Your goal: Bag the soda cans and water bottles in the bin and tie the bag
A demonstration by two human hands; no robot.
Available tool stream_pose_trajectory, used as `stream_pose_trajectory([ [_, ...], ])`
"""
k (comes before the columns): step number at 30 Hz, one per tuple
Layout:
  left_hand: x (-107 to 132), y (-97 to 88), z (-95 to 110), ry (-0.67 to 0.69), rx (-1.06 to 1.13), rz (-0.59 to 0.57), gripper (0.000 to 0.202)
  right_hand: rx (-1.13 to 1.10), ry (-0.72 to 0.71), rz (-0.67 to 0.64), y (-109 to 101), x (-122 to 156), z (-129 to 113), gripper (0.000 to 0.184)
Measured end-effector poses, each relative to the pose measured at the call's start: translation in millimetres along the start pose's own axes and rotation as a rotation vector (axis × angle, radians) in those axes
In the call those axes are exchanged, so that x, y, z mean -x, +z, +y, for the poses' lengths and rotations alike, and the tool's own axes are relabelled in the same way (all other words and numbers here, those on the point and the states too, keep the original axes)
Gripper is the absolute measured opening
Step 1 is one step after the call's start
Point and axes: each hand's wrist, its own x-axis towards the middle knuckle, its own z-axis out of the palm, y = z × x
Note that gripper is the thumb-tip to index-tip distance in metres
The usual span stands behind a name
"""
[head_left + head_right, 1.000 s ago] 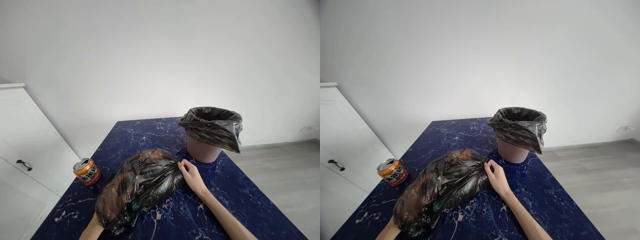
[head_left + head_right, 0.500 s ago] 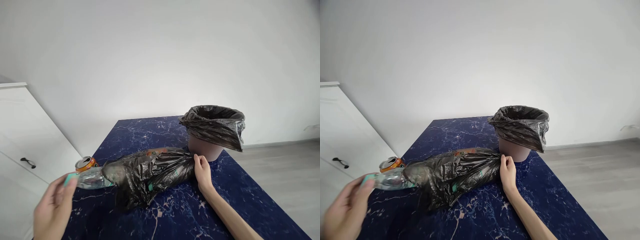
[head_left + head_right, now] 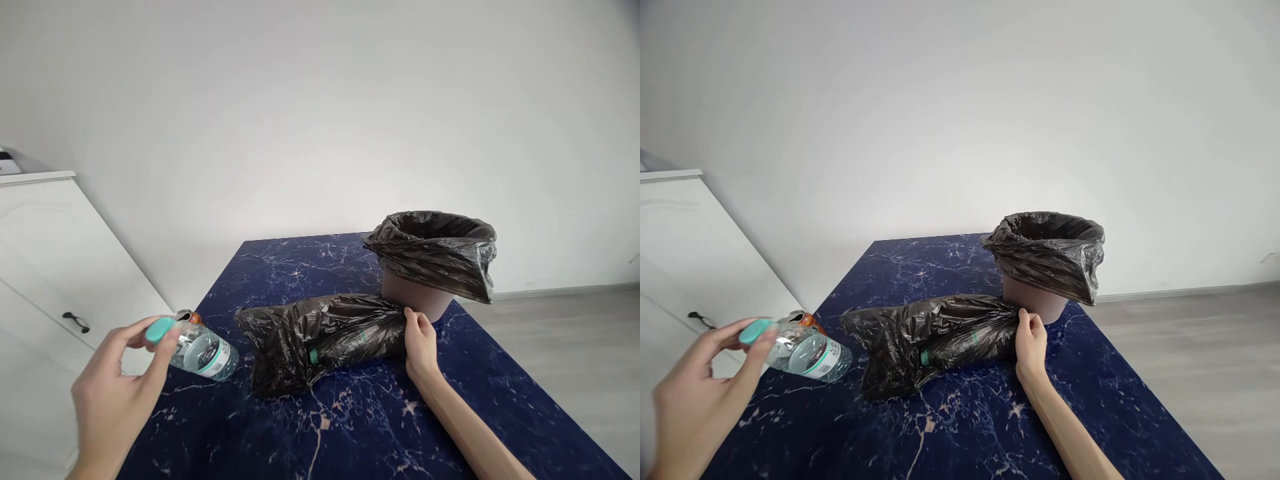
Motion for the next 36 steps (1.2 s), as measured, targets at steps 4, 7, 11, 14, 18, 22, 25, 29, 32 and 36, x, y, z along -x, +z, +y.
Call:
stream_pose_trajectory([
  [4, -18, 13.0, 14, 0.057, 0.020, -0.033, 0.034, -0.019, 0.006, -0.008, -1, -1, -1, 0.036],
  [7, -31, 24.3, 16, 0.076, 0.011, -0.070, 0.035, -0.028, 0.015, -0.021, -1, -1, -1, 0.036],
  [11, -45, 36.2, 11, 0.121, -0.022, -0.108, 0.038, -0.038, 0.017, -0.040, 0, -1, -2, 0.035],
  [14, -52, 39.7, 7, 0.185, -0.069, -0.167, 0.040, -0.043, 0.019, -0.045, 1, -1, -4, 0.034],
  [18, -51, 40.1, 10, 0.228, -0.140, -0.187, 0.049, -0.051, 0.031, -0.050, 1, 0, -6, 0.032],
  [22, -38, 37.9, 21, 0.248, -0.151, 0.033, 0.051, -0.051, 0.043, -0.052, 0, 1, -8, 0.031],
  [25, -27, 32.0, 29, 0.283, -0.086, 0.170, 0.039, -0.051, 0.048, -0.052, 0, 1, -9, 0.031],
  [29, -8, 25.0, 31, 0.384, 0.039, 0.177, 0.014, -0.054, 0.052, -0.052, 1, 2, -10, 0.030],
  [32, 14, 29.3, 25, 0.575, 0.100, -0.028, 0.006, -0.060, 0.059, -0.051, 1, 3, -10, 0.031],
  [36, 41, 46.2, 20, 0.542, 0.053, -0.524, 0.028, -0.074, 0.071, -0.046, 2, 4, -11, 0.032],
])
